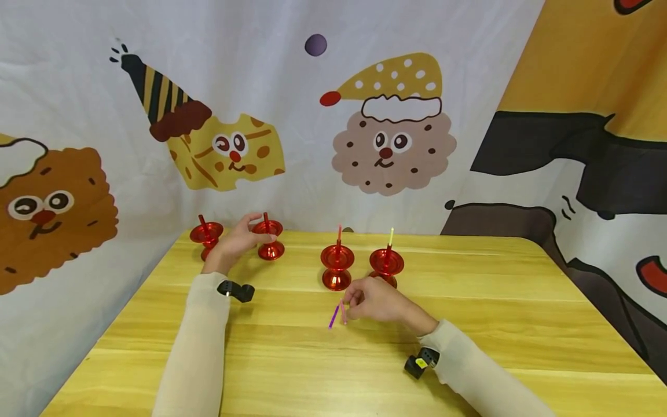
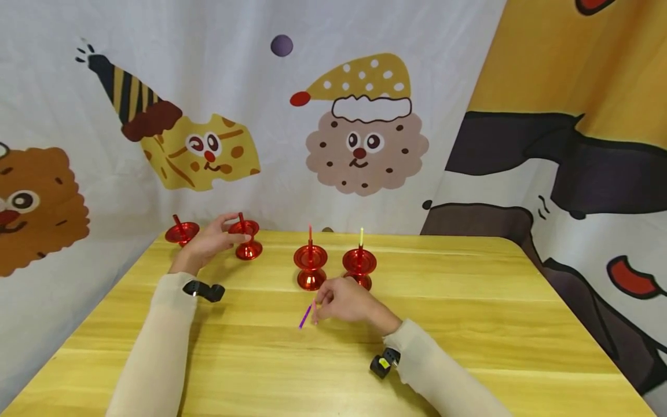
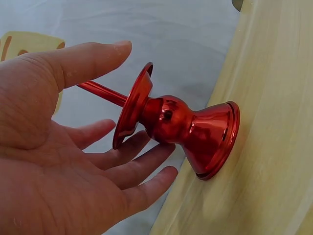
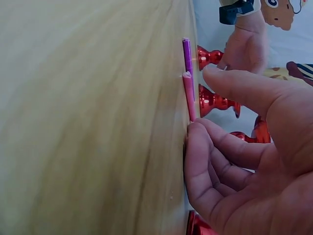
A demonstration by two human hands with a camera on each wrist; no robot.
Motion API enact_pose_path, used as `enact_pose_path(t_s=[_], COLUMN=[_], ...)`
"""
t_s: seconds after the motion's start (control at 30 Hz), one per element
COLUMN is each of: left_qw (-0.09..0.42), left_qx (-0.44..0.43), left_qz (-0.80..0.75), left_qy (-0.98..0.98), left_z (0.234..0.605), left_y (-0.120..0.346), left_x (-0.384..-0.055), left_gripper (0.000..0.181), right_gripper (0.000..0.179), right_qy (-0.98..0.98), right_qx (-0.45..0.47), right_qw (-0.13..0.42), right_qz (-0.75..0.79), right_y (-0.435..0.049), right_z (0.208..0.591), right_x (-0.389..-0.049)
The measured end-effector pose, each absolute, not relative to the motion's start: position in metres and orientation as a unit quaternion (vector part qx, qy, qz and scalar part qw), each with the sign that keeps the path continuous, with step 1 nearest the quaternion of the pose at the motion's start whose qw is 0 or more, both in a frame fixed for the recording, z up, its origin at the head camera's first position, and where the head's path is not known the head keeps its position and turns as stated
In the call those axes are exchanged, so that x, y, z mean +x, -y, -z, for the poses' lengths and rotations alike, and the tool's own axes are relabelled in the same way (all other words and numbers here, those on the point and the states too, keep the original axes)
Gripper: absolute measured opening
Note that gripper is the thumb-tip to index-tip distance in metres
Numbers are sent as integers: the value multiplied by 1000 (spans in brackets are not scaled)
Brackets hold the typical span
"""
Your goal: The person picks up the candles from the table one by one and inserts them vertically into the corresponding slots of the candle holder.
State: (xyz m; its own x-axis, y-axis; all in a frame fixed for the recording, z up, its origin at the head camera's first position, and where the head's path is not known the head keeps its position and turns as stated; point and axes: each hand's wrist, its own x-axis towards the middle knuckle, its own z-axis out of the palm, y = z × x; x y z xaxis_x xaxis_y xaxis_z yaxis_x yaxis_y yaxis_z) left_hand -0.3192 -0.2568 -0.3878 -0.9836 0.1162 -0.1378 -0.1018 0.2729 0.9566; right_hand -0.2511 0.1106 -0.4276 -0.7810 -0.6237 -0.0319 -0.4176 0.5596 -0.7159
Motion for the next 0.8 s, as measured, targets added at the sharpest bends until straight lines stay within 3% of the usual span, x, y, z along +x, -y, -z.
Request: enact_pose_path(t_s=[0.23,0.8], left_qw=[93,102], left_qx=[8,1], left_qz=[-605,-605], left_qy=[-790,-790], left_z=[386,388], left_y=[256,254], left_x=[-320,-323], left_gripper=[97,98], right_gripper=[29,21], right_qy=[-881,-882], right_qx=[-289,-293], right_qw=[137,145], right_qz=[348,339], right_y=[-108,-110], right_z=[429,424], right_x=[-250,-252])
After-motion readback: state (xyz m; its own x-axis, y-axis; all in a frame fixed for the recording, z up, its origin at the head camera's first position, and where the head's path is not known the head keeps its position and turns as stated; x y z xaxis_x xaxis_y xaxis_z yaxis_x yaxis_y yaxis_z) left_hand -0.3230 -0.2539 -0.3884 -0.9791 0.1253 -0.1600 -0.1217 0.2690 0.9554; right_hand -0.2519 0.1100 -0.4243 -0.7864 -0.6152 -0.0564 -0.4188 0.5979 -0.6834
